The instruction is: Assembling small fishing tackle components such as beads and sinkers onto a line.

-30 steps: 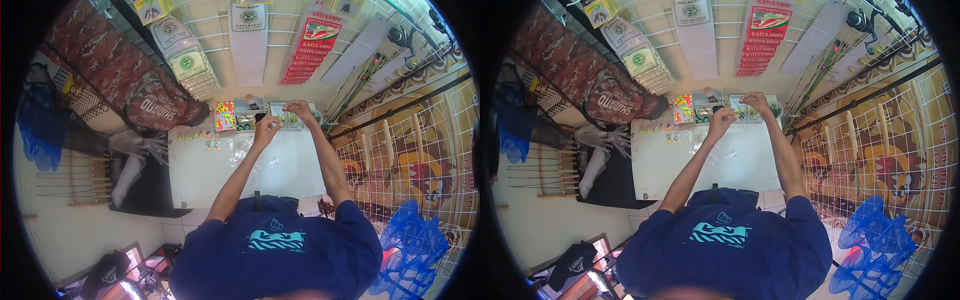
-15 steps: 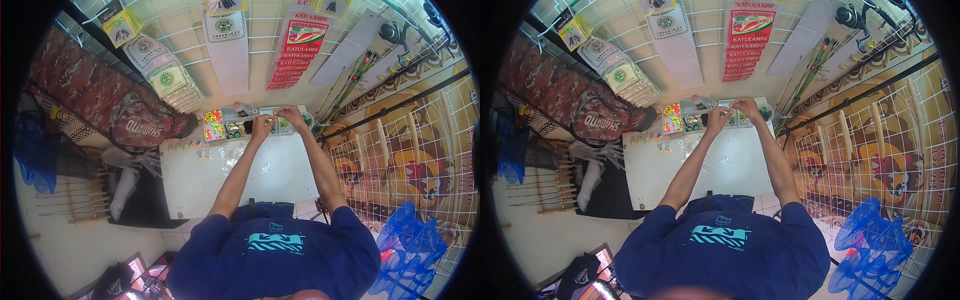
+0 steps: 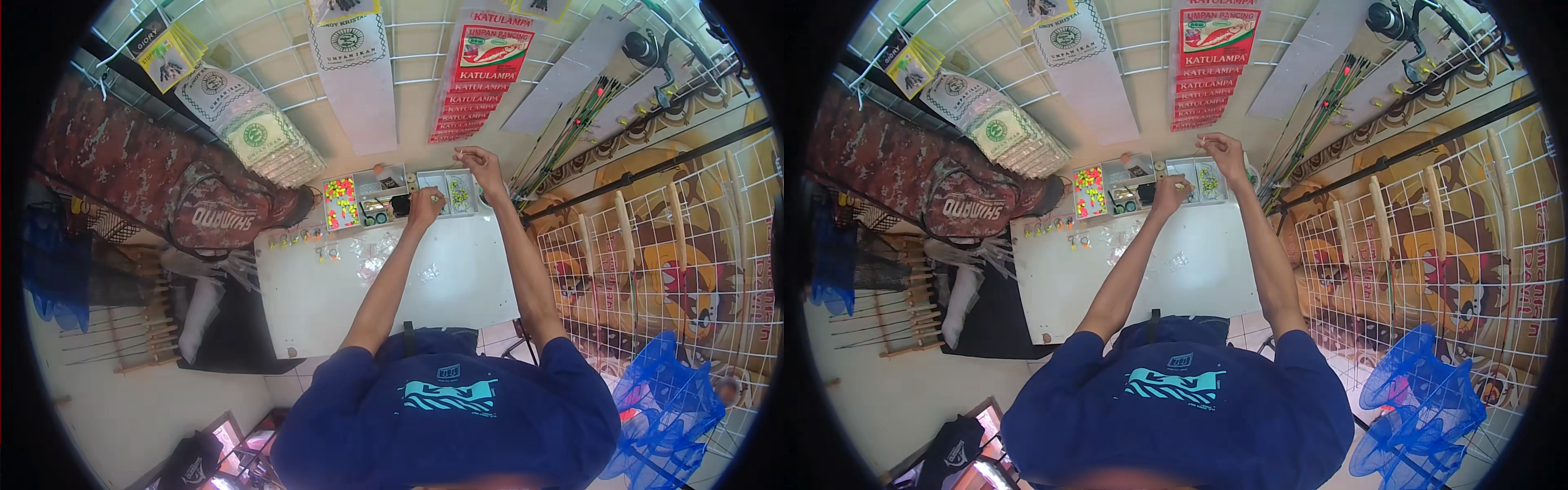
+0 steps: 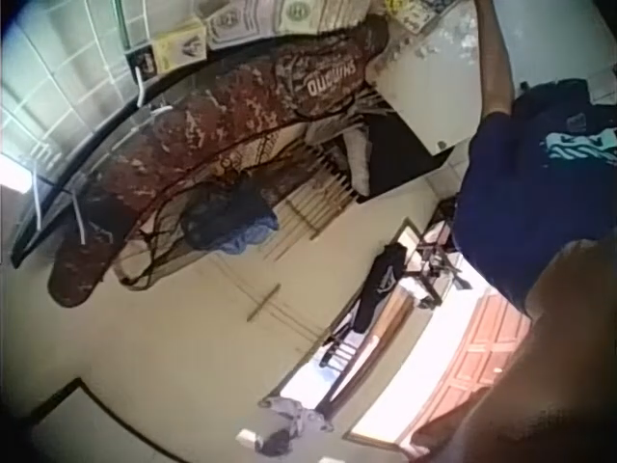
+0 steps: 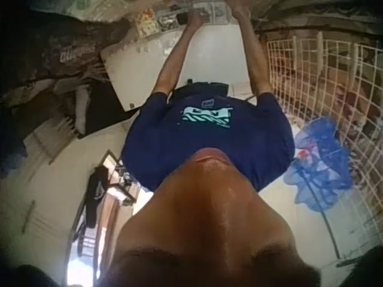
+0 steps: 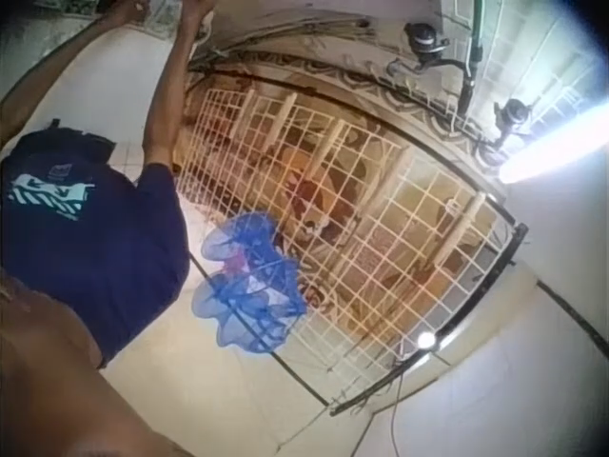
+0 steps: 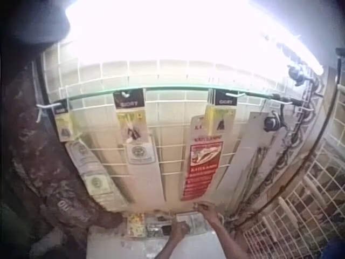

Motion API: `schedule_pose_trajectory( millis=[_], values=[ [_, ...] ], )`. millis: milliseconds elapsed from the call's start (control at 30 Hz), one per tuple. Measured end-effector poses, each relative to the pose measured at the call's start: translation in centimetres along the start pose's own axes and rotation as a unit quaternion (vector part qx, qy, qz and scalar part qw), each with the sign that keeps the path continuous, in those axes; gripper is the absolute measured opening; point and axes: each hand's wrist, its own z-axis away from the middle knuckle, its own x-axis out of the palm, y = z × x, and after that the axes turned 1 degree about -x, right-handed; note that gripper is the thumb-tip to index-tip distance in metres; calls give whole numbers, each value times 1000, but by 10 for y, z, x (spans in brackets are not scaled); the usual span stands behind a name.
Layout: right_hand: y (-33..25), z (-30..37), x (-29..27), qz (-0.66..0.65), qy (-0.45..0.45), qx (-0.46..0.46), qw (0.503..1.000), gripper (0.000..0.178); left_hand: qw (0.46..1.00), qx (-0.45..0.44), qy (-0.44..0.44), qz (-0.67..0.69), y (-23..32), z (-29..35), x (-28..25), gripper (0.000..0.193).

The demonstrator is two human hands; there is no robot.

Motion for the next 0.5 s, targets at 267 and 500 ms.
schedule_pose_trajectory(
  millis=[267,500],
  values=[
    [-8,34,2,50,56,-26,997,21,984,-45,-7,170,31,10,-37,26],
    [-27,84,39,26,67,-32,997,13,927,-67,-23,367,66,52,-77,24]
  ],
)
